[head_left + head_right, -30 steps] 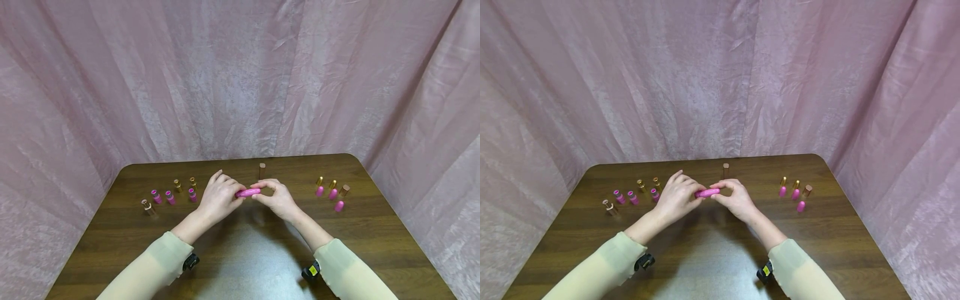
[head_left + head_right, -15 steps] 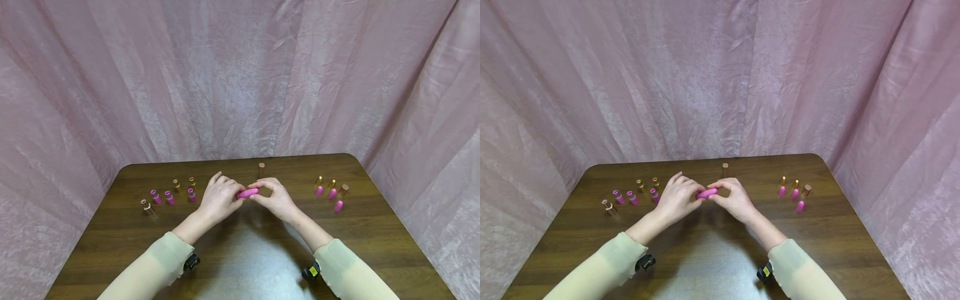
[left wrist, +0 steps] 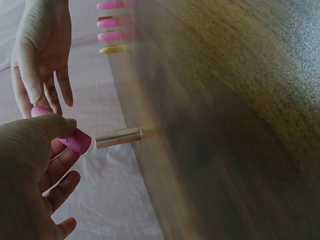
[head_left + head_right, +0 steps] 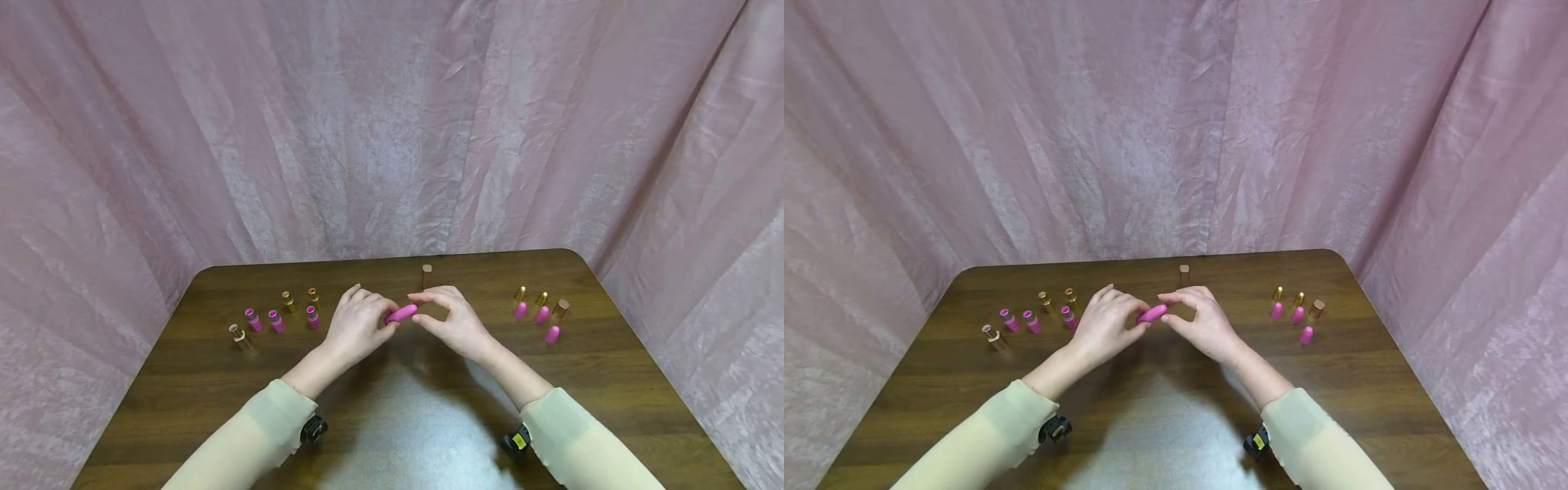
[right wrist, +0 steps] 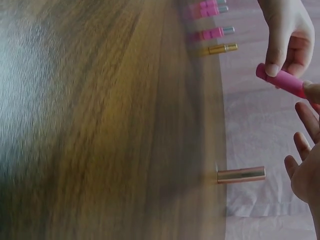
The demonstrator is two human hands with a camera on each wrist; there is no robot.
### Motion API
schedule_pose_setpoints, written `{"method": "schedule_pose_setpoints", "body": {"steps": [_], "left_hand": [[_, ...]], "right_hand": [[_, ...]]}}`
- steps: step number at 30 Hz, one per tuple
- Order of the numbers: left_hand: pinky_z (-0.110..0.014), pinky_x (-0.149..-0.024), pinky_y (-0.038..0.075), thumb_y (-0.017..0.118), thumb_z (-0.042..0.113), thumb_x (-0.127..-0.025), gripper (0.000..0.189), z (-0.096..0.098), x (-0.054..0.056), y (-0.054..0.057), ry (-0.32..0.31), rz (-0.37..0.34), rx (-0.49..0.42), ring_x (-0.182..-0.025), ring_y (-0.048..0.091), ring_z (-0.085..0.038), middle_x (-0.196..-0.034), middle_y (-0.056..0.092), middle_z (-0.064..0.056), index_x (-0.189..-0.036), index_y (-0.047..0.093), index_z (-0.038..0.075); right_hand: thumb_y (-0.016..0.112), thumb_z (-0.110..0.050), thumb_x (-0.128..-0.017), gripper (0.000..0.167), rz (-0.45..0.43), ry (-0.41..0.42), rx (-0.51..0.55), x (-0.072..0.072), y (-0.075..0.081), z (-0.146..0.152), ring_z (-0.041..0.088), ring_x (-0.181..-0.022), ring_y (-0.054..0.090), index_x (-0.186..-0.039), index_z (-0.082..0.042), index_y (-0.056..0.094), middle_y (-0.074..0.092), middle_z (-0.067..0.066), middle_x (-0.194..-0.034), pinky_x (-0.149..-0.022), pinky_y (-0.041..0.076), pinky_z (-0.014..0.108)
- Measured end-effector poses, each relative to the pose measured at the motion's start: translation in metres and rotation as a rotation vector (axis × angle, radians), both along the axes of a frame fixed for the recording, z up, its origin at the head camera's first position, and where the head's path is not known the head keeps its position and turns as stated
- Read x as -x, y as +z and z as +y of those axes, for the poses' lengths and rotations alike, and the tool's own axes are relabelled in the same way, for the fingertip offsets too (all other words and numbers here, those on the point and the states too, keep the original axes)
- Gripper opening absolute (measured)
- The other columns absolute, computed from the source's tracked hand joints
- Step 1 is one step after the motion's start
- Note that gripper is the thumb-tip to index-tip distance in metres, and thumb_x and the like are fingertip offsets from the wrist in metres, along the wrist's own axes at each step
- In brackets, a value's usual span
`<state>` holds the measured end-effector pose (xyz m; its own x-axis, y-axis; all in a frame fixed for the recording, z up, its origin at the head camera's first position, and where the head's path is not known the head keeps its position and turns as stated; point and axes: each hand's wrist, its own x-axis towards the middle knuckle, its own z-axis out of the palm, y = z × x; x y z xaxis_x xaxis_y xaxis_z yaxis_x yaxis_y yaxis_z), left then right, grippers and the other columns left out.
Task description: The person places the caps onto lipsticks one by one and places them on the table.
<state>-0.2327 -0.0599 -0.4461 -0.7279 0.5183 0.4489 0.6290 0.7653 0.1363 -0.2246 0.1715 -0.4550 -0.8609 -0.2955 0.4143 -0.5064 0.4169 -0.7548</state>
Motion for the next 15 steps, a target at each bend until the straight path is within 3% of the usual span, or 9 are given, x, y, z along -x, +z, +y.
{"method": "schedule_pose_setpoints", "body": {"steps": [8, 15], "left_hand": [[-0.05, -0.118, 0.028, 0.081, 0.03, -0.087, 0.017, 0.0, 0.004, -0.004, 0.04, -0.085, -0.039, -0.1, 0.063, -0.017, -0.093, 0.073, 0.008, -0.101, 0.075, 0.022], [-0.049, -0.118, 0.028, 0.08, 0.028, -0.088, 0.019, 0.002, 0.009, -0.006, 0.063, -0.174, -0.139, -0.104, 0.064, -0.02, -0.095, 0.074, 0.009, -0.105, 0.076, 0.02]], "right_hand": [[0.078, -0.022, -0.092, 0.037, 0.018, -0.05, -0.084, 0.001, -0.001, 0.014, 0.02, -0.127, 0.049, -0.128, -0.018, 0.072, 0.066, -0.002, -0.128, -0.107, 0.041, 0.047], [0.075, -0.038, -0.094, 0.046, -0.003, -0.11, -0.224, -0.001, 0.001, 0.028, 0.026, -0.138, 0.043, -0.136, -0.022, 0.067, 0.061, 0.003, -0.141, -0.112, 0.035, 0.053]]}}
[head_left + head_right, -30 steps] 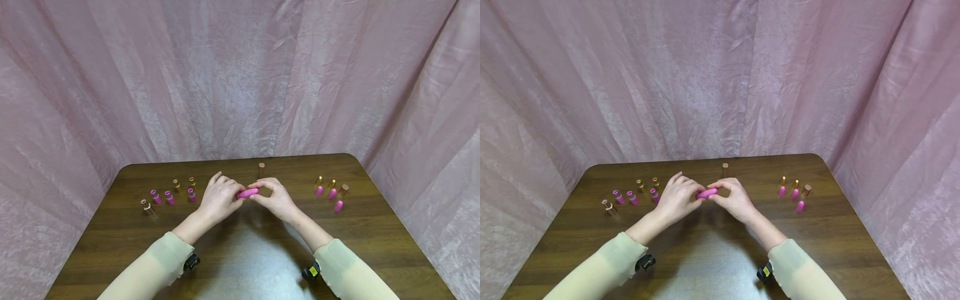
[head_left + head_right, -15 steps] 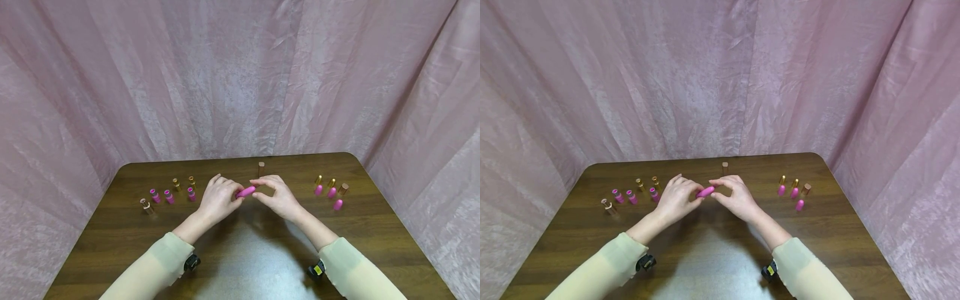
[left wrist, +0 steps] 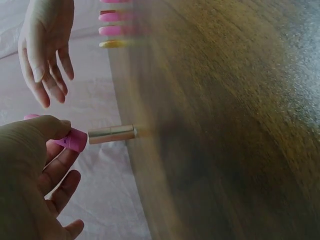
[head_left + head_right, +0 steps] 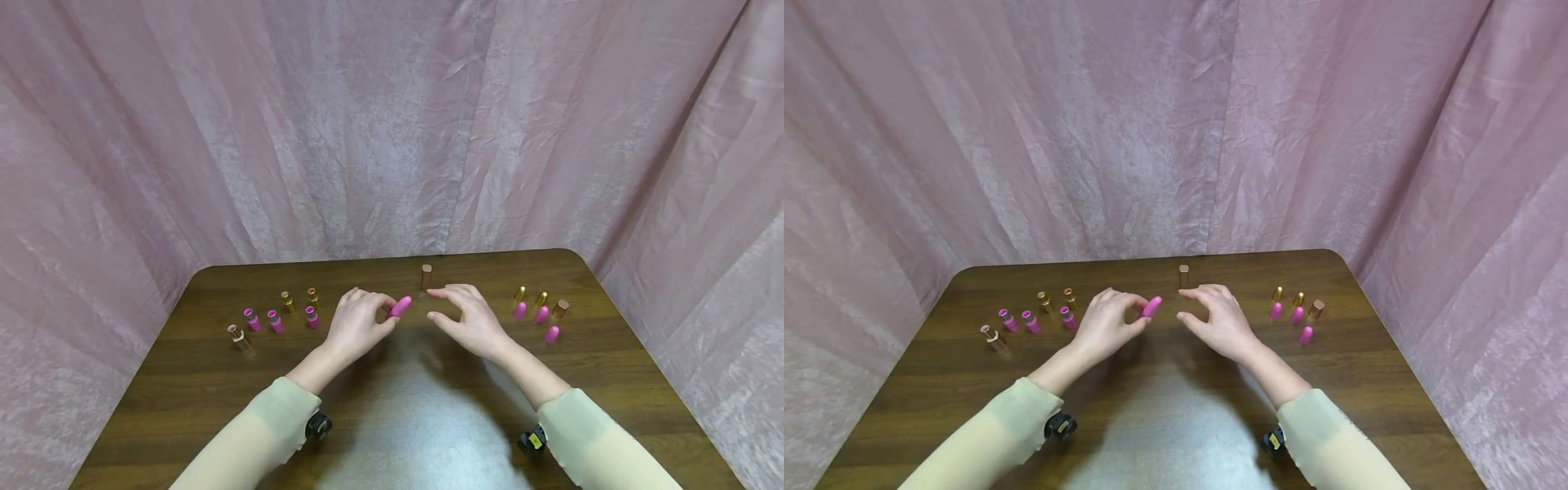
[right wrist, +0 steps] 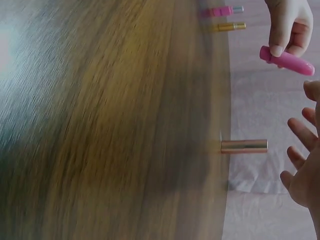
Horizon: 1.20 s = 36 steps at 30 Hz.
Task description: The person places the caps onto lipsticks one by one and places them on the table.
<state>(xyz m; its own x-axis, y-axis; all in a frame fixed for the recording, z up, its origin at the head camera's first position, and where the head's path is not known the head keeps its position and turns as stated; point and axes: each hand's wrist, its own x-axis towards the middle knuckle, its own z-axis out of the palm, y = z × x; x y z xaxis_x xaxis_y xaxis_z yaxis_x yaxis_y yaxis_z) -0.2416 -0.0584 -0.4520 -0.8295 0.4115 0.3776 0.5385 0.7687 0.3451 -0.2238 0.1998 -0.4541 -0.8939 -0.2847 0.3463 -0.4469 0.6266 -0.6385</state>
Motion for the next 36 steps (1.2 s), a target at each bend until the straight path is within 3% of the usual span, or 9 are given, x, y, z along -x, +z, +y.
{"method": "schedule_pose_setpoints", "body": {"steps": [4, 10, 16, 27, 36], "left_hand": [[-0.047, -0.119, 0.028, 0.08, 0.028, -0.089, 0.019, 0.002, 0.006, -0.004, 0.029, -0.065, -0.061, -0.106, 0.063, -0.021, -0.098, 0.075, 0.009, -0.105, 0.076, 0.02], [-0.046, -0.111, 0.037, 0.079, 0.031, -0.089, 0.019, 0.008, 0.015, -0.011, 0.089, -0.164, -0.14, -0.112, 0.063, -0.024, -0.103, 0.075, 0.01, -0.105, 0.075, 0.02], [-0.045, -0.105, 0.043, 0.078, 0.031, -0.088, 0.022, 0.015, 0.025, -0.016, 0.123, -0.219, -0.201, -0.111, 0.064, -0.024, -0.103, 0.075, 0.008, -0.106, 0.074, 0.019], [-0.041, -0.091, 0.05, 0.079, 0.027, -0.09, 0.024, 0.028, 0.052, -0.023, 0.156, -0.306, -0.256, -0.106, 0.066, -0.022, -0.107, 0.075, 0.005, -0.111, 0.073, 0.016], [-0.043, -0.09, 0.051, 0.078, 0.024, -0.091, 0.027, 0.035, 0.079, -0.032, 0.216, -0.309, -0.236, -0.104, 0.069, -0.022, -0.108, 0.075, 0.002, -0.115, 0.073, 0.014]], "right_hand": [[0.072, -0.047, -0.094, 0.054, 0.042, -0.001, -0.121, 0.0, -0.001, 0.008, 0.03, -0.142, 0.04, -0.141, -0.021, 0.062, 0.059, 0.003, -0.143, -0.114, 0.029, 0.057], [0.069, -0.053, -0.094, 0.069, 0.095, 0.016, -0.331, -0.002, -0.003, 0.02, 0.033, -0.149, 0.029, -0.151, -0.019, 0.052, 0.051, 0.006, -0.152, -0.121, 0.014, 0.058], [0.063, -0.06, -0.095, 0.077, 0.117, 0.019, -0.481, -0.003, -0.009, 0.027, 0.036, -0.152, 0.022, -0.156, -0.018, 0.044, 0.041, 0.009, -0.16, -0.122, 0.008, 0.058], [0.055, -0.065, -0.097, 0.08, 0.044, 0.021, -0.561, 0.005, -0.013, 0.025, 0.037, -0.155, 0.013, -0.161, -0.021, 0.035, 0.032, 0.009, -0.165, -0.122, 0.004, 0.059], [0.05, -0.066, -0.098, 0.08, 0.001, 0.026, -0.581, 0.012, -0.019, 0.022, 0.036, -0.155, 0.011, -0.162, -0.023, 0.031, 0.032, 0.01, -0.165, -0.122, 0.004, 0.059]]}}
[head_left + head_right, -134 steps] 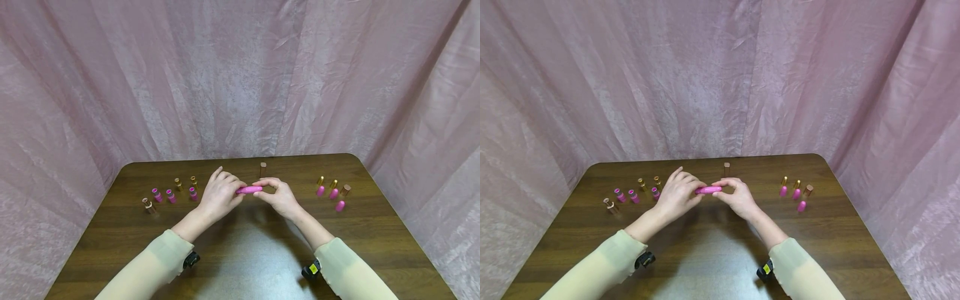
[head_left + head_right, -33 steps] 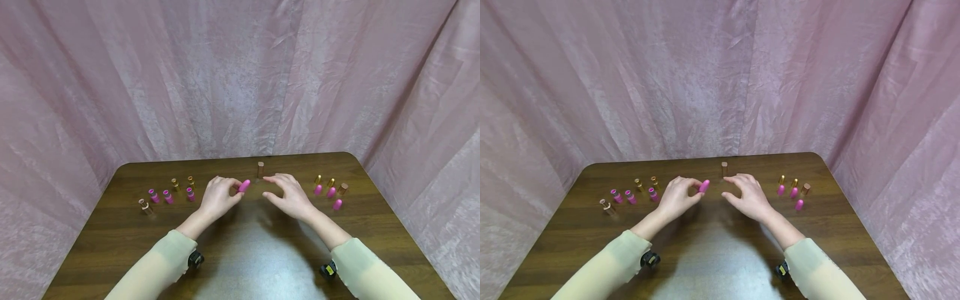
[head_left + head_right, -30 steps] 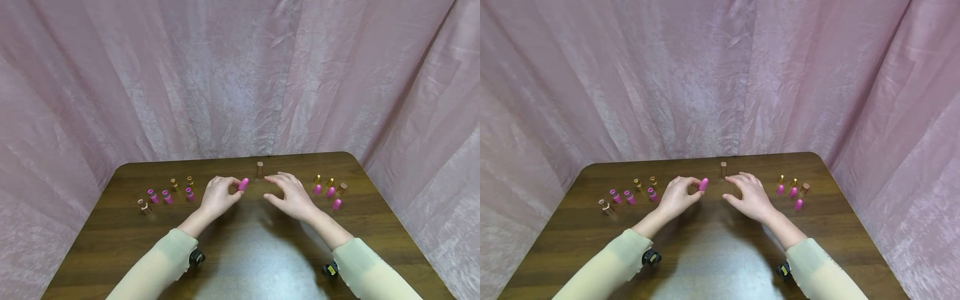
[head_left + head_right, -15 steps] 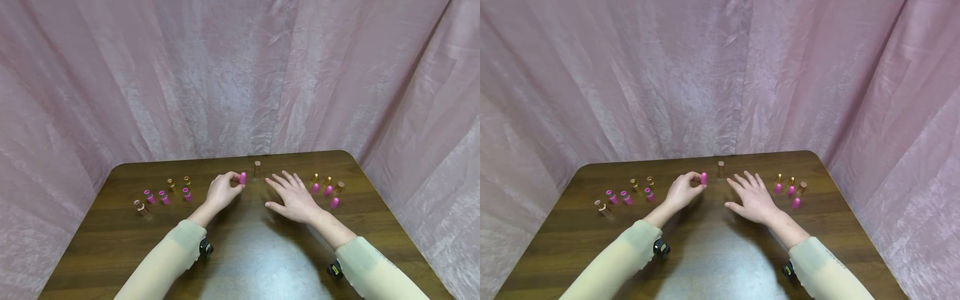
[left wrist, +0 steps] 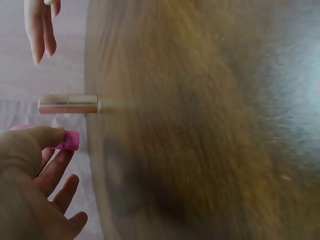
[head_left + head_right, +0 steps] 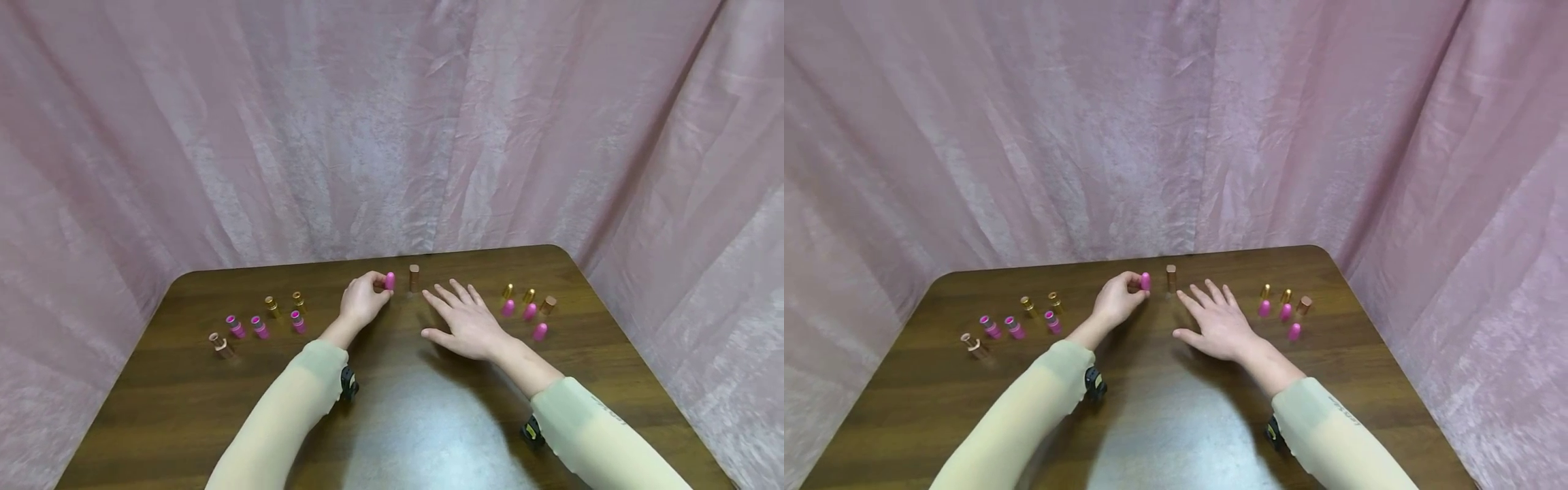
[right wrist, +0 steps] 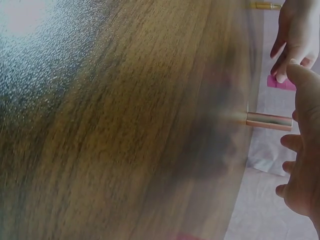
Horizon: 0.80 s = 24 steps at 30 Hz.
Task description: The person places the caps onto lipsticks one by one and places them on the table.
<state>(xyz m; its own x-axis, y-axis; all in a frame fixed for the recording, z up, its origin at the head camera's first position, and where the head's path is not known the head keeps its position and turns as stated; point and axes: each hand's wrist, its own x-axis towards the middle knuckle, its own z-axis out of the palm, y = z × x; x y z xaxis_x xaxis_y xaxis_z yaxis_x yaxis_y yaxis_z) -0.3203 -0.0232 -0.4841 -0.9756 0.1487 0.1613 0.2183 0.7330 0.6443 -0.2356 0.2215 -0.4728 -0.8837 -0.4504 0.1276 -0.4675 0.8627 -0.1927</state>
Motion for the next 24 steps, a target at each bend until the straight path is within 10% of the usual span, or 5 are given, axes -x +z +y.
{"method": "schedule_pose_setpoints", "body": {"steps": [24], "left_hand": [[-0.043, -0.091, 0.05, 0.079, 0.026, -0.09, 0.026, 0.019, 0.025, -0.007, 0.047, -0.121, 0.0, -0.107, 0.067, -0.022, -0.11, 0.075, 0.0, -0.113, 0.072, 0.015]], "right_hand": [[0.059, -0.061, -0.096, 0.08, -0.054, -0.009, -0.005, 0.003, -0.013, 0.002, 0.041, -0.154, 0.014, -0.16, -0.018, 0.037, 0.036, 0.014, -0.162, -0.121, 0.009, 0.062]]}}
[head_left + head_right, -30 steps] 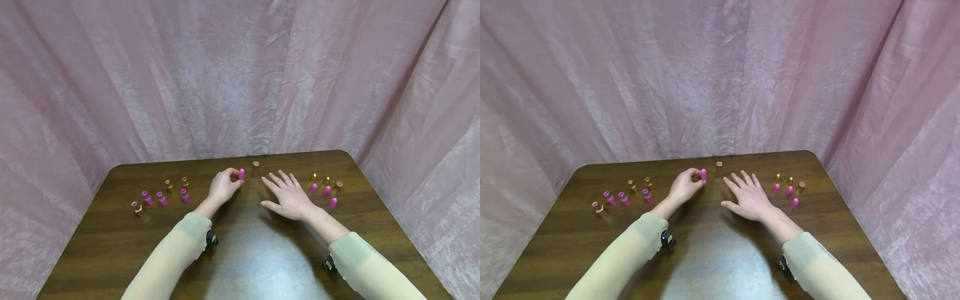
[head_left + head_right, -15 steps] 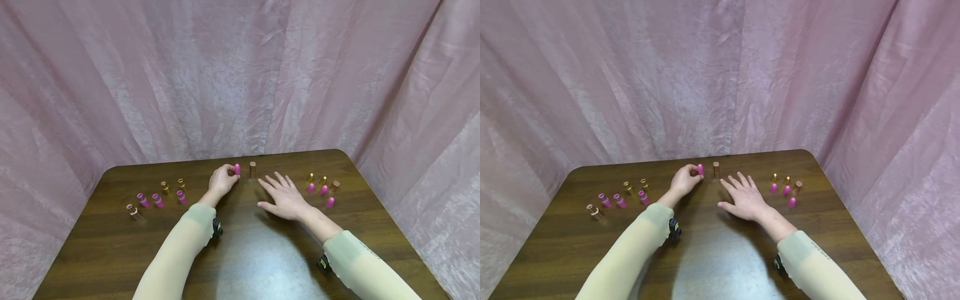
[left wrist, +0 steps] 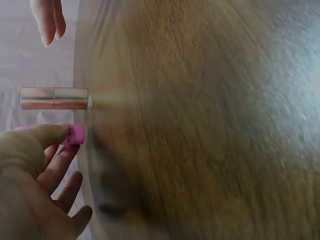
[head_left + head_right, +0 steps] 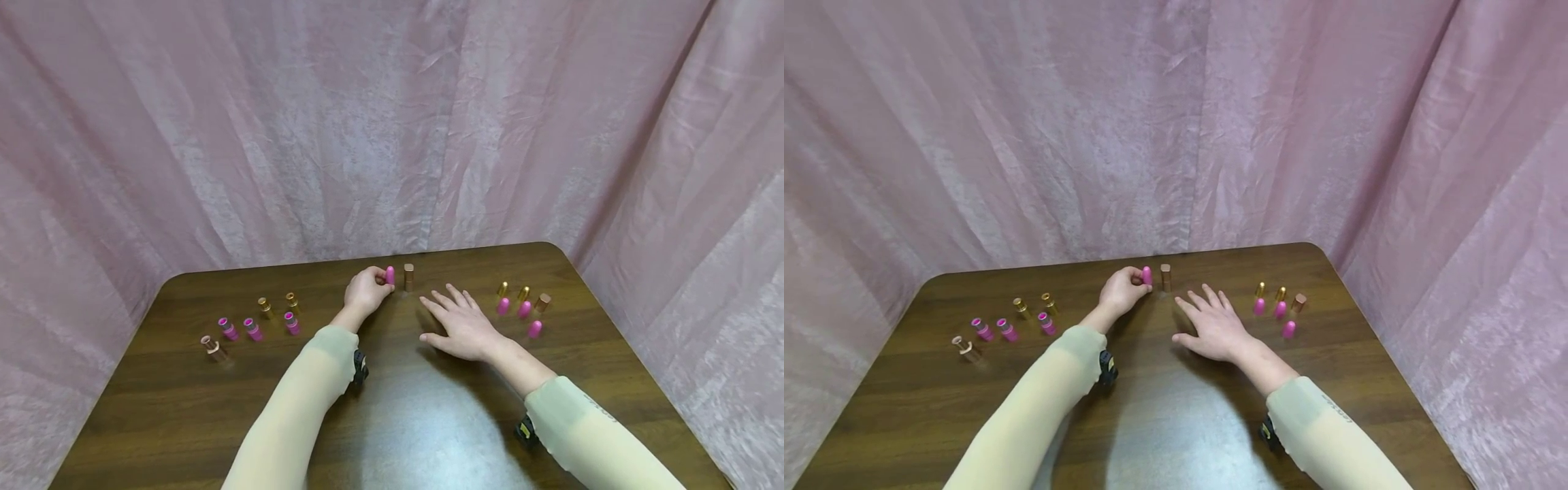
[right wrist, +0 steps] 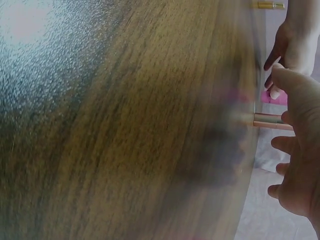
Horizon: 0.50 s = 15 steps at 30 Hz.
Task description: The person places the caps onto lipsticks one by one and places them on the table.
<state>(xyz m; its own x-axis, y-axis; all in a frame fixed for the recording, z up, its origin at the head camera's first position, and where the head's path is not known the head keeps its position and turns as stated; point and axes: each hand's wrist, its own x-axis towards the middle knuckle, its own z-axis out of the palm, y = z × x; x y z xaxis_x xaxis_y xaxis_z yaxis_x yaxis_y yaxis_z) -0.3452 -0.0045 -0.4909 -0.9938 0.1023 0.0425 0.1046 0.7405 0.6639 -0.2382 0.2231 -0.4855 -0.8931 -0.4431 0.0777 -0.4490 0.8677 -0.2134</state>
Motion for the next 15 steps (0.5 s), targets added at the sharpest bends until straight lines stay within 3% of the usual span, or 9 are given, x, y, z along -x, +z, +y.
{"method": "schedule_pose_setpoints", "body": {"steps": [15], "left_hand": [[-0.046, -0.095, 0.048, 0.08, 0.03, -0.089, 0.027, 0.0081, 0.003, -0.0071, 0.015, 0.017, 0.049, -0.108, 0.067, -0.023, -0.109, 0.075, 0.002, -0.112, 0.074, 0.017]], "right_hand": [[0.058, -0.063, -0.096, 0.081, -0.013, 0.002, -0.009, -0.0008, -0.0004, 0.0022, 0.041, -0.154, 0.013, -0.16, -0.019, 0.037, 0.036, 0.014, -0.162, -0.12, 0.013, 0.063]]}}
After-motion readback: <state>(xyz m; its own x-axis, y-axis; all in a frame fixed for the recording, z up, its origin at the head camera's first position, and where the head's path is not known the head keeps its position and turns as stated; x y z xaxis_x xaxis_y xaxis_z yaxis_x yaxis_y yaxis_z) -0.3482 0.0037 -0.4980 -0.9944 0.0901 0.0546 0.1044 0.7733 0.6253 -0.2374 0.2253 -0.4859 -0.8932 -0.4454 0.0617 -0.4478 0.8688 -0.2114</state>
